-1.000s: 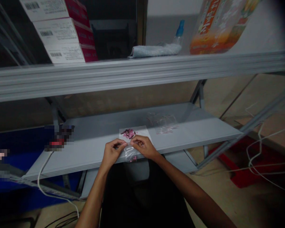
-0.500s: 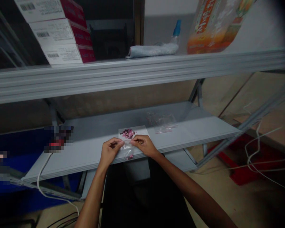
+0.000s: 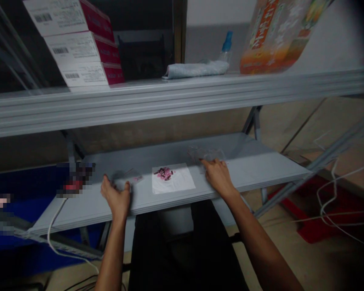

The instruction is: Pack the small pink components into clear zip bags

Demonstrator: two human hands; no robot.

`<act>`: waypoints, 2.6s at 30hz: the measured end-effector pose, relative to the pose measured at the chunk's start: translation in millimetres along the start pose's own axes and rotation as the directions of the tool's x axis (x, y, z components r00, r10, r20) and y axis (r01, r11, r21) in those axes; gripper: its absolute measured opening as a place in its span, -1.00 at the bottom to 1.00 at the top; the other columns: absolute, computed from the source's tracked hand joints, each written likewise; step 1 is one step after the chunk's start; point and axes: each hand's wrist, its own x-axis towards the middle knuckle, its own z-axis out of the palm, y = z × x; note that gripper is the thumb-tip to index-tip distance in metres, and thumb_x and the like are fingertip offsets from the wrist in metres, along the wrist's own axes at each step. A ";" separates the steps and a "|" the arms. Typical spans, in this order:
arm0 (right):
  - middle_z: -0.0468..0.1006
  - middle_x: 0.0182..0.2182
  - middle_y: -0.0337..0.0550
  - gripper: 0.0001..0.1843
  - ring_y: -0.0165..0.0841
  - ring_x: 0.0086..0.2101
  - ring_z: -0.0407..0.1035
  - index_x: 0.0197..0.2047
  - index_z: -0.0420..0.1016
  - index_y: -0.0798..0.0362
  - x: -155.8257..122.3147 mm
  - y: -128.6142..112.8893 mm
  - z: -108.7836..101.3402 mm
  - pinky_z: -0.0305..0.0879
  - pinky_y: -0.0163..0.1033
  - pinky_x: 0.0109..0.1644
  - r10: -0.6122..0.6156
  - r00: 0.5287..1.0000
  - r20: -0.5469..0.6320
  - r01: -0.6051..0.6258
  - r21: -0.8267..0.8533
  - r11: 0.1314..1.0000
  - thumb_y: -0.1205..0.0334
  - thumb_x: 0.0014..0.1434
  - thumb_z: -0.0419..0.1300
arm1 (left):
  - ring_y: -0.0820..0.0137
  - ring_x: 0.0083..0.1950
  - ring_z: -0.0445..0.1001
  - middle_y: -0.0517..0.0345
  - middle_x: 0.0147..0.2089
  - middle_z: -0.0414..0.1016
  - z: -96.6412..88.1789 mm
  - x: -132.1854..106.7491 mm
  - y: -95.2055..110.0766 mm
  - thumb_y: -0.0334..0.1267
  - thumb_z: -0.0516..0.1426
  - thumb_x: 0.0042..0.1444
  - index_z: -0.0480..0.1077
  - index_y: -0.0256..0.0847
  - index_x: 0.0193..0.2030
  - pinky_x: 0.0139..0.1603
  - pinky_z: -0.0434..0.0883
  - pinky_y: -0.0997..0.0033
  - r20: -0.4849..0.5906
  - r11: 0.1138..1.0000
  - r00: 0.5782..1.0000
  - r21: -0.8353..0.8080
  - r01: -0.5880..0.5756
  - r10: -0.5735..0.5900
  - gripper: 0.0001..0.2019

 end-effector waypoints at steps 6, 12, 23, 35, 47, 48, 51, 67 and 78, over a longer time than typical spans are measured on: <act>0.59 -0.20 -0.01 -0.78 -0.14 -0.12 0.40 -0.09 0.56 0.06 2.8 -2.2 -5.4 0.23 -0.06 -0.02 -0.070 0.966 -0.247 0.156 0.346 0.925 0.33 0.28 0.11 | 0.12 0.16 0.41 -0.08 0.09 0.51 5.0 -8.7 6.1 -0.21 0.11 0.18 0.47 -0.21 0.06 0.23 0.29 0.06 0.263 0.920 0.907 0.129 -0.370 0.328 -0.67; 0.61 -0.27 -0.14 -0.87 -0.32 -0.28 0.46 -0.18 0.58 0.02 -15.8 -59.6 -38.9 0.34 -0.23 -0.17 -0.029 0.924 -0.381 0.334 0.769 0.546 0.28 0.26 0.19 | 0.00 0.37 0.19 -0.11 0.23 0.42 -1.0 -10.7 29.5 -0.17 0.16 0.16 0.42 -0.19 0.17 0.35 0.09 -0.14 0.289 0.922 0.897 0.095 -0.374 0.334 -0.57; 0.59 -0.12 -0.05 -0.72 -0.28 -0.15 0.45 0.02 0.52 0.04 -15.0 -99.7 11.7 0.39 -0.18 -0.04 -0.134 0.960 -0.247 0.278 0.766 0.579 0.30 0.29 0.09 | 0.32 -0.31 0.56 0.03 -0.25 0.64 2.5 -22.8 56.4 -0.15 0.35 -0.05 0.58 -0.23 -0.14 -0.27 0.48 0.40 0.576 0.931 0.809 -0.347 0.110 0.119 -0.67; 0.48 0.07 0.05 -0.50 -0.15 0.11 0.23 0.29 0.28 0.04 4.0 -77.4 39.4 0.21 0.04 0.17 -0.355 0.929 -0.106 0.361 0.474 0.803 0.31 0.30 0.09 | 0.35 -0.36 0.56 0.00 -0.27 0.66 11.8 -17.7 26.5 -0.16 0.34 -0.03 0.59 -0.27 -0.07 -0.29 0.48 0.40 0.648 0.869 0.761 -0.360 0.339 -0.029 -0.63; 0.58 -0.24 -0.05 -0.85 -0.21 -0.11 0.32 -0.16 0.60 0.05 5.4 -76.7 36.5 0.26 -0.06 0.02 -0.373 0.908 -0.193 0.419 0.469 0.777 0.30 0.28 0.18 | 0.36 -0.30 0.53 0.03 -0.27 0.62 10.7 -19.5 29.9 -0.16 0.33 -0.01 0.57 -0.24 -0.05 -0.25 0.43 0.41 0.708 0.929 0.702 -0.309 0.202 0.083 -0.63; 0.57 -0.25 -0.05 -0.85 -0.21 -0.12 0.33 -0.18 0.59 0.06 5.2 -77.3 35.3 0.27 -0.06 0.02 -0.374 0.906 -0.200 0.423 0.481 0.768 0.30 0.29 0.18 | 0.36 -0.30 0.53 0.03 -0.27 0.62 10.5 -19.6 31.5 -0.16 0.33 -0.01 0.57 -0.24 -0.05 -0.25 0.43 0.41 0.708 0.930 0.700 -0.312 0.196 0.090 -0.63; 0.57 -0.21 -0.07 -0.83 -0.26 -0.13 0.38 -0.15 0.57 0.07 1.0 -82.8 27.3 0.31 -0.12 0.01 -0.365 0.899 -0.242 0.434 0.605 0.667 0.30 0.32 0.13 | 0.33 -0.28 0.55 0.03 -0.27 0.63 10.9 -20.6 36.6 -0.17 0.33 -0.02 0.57 -0.24 -0.04 -0.21 0.45 0.38 0.712 0.926 0.695 -0.319 0.201 0.095 -0.62; 0.65 -0.18 -0.16 -0.69 -0.41 -0.35 0.49 0.05 0.54 -0.03 -19.1 -110.4 17.0 0.36 -0.32 -0.20 -0.359 0.924 -0.136 0.300 0.839 0.454 0.29 0.23 0.20 | 0.21 -0.13 0.62 0.01 -0.23 0.67 11.5 -25.7 45.7 -0.22 0.33 -0.02 0.53 -0.24 0.00 0.06 0.47 0.17 0.756 0.921 0.638 -0.339 0.191 0.146 -0.60; 0.53 0.06 -0.06 -0.54 -0.25 0.03 0.36 0.16 0.45 0.02 10.5 -76.1 30.4 0.27 -0.05 0.15 -0.300 0.926 -0.231 0.379 0.588 0.715 0.48 0.25 0.01 | 0.33 -0.30 0.56 0.03 -0.28 0.63 9.7 -21.3 39.5 -0.21 0.34 -0.04 0.55 -0.25 -0.02 -0.26 0.47 0.40 0.715 0.914 0.688 -0.353 0.201 0.124 -0.60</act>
